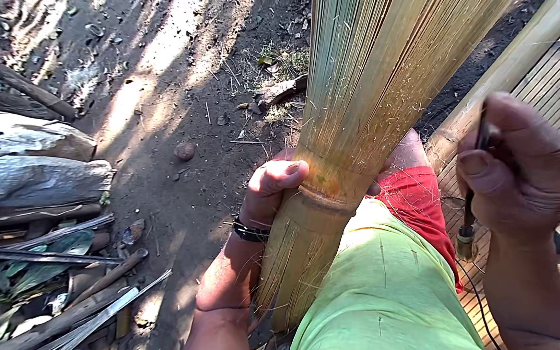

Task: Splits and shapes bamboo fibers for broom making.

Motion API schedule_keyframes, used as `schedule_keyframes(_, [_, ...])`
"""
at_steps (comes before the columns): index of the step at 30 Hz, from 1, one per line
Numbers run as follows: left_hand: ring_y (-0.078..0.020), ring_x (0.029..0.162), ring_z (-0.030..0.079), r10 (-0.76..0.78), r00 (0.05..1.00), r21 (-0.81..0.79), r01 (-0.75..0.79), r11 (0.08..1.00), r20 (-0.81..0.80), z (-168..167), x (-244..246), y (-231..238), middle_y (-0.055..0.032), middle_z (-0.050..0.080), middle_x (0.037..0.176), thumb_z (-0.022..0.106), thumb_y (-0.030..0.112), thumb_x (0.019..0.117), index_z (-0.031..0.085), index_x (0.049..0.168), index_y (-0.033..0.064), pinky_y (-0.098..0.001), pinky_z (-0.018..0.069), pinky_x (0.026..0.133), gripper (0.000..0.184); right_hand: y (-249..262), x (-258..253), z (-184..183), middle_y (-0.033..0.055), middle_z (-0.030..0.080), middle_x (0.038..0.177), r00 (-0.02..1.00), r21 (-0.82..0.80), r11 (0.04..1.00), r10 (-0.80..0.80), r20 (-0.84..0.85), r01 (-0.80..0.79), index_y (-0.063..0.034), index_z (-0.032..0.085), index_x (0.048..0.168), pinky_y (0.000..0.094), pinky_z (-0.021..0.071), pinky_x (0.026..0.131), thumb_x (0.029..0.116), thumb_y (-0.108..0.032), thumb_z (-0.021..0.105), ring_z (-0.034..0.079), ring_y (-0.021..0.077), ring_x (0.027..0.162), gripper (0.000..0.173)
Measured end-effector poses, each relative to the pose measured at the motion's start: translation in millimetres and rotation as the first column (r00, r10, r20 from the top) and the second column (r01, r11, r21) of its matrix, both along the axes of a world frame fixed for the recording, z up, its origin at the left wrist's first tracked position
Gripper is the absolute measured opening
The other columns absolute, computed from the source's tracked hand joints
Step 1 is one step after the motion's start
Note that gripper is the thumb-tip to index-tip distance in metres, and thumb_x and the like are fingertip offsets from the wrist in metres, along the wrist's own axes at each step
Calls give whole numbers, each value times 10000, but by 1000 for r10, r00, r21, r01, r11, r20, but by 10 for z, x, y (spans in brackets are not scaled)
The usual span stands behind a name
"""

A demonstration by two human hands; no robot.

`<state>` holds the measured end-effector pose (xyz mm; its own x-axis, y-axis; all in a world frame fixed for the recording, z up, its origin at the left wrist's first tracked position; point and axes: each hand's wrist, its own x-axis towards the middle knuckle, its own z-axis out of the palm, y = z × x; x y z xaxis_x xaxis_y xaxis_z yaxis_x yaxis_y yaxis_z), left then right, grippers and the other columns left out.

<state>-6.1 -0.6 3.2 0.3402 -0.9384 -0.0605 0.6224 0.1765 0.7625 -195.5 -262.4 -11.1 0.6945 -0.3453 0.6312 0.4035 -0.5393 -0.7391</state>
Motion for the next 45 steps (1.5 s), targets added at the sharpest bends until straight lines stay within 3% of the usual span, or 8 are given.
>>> schedule_keyframes(3, [-270, 957, 723, -15, 1000, -13, 15, 1000, -8, 7, 2, -29, -174, 702, 1121, 629, 337, 966, 636, 1224, 76, -407, 625, 764, 367, 105, 19, -37, 10, 642, 1045, 998, -54, 998, 37, -51, -40, -162, 464, 1550, 210, 547, 637, 1039, -235, 592, 593, 33, 768, 531])
schedule_keyframes(10, [-222, 914, 727, 8, 995, 23, -10, 1000, 95, 28, -30, 62, -140, 705, 1082, 589, 339, 988, 619, 1242, 75, -360, 627, 729, 367, 173, 82, -17, 7, 616, 996, 997, -84, 996, 0, -73, -6, -184, 390, 1595, 197, 518, 587, 1028, -238, 611, 559, 25, 718, 611])
schedule_keyframes(19, [-226, 938, 730, 3, 996, 15, -4, 1000, 91, 80, -49, 9, -138, 714, 1085, 619, 336, 968, 639, 1237, 76, -377, 629, 764, 375, 141, 159, 34, 46, 648, 1022, 999, -164, 986, -32, 27, 36, -158, 519, 1520, 245, 523, 712, 1017, -193, 620, 596, 82, 837, 514])
schedule_keyframes(24, [-262, 945, 729, 12, 998, 16, -13, 1000, 64, 72, -44, -24, -163, 715, 1096, 661, 334, 942, 658, 1219, 72, -420, 630, 770, 382, 53, 136, 102, 32, 617, 950, 999, -116, 993, -29, 13, 31, -155, 597, 1451, 245, 517, 614, 1042, -205, 591, 585, 81, 753, 412])
schedule_keyframes(28, [-288, 938, 726, -6, 1000, -2, 6, 1000, 15, 56, -23, 14, -189, 705, 1105, 664, 346, 940, 655, 1222, 58, -437, 629, 764, 403, -97, 48, 102, -4, 665, 990, 990, 24, 990, -139, 35, 138, -129, 487, 1530, 214, 512, 519, 1064, -208, 557, 570, 36, 644, 478])
schedule_keyframes(32, [-356, 928, 717, -42, 999, -15, 41, 999, -14, -12, 5, 35, -246, 680, 1129, 654, 347, 935, 622, 1241, 41, -481, 626, 722, 434, 24, 94, 43, -3, 626, 963, 998, -4, 1000, -31, -52, 31, -187, 319, 1618, 244, 530, 511, 1050, -264, 576, 573, 60, 651, 628])
schedule_keyframes(36, [-331, 916, 723, -28, 999, -13, 28, 1000, -21, -19, 5, 56, -221, 692, 1105, 650, 329, 943, 630, 1231, 51, -461, 628, 710, 400, 153, 166, -41, 9, 619, 1015, 999, -88, 996, 31, -9, -31, -161, 410, 1580, 215, 535, 621, 1015, -216, 623, 580, 42, 759, 607])
schedule_keyframes(45, [-303, 890, 733, 12, 999, 2, -13, 1000, 36, -25, -2, 59, -202, 707, 1089, 648, 372, 953, 644, 1223, 66, -442, 632, 682, 409, 134, 253, 91, 45, 634, 968, 1000, -170, 985, 9, 28, -4, -173, 589, 1463, 273, 505, 692, 1009, -187, 637, 594, 109, 820, 456])
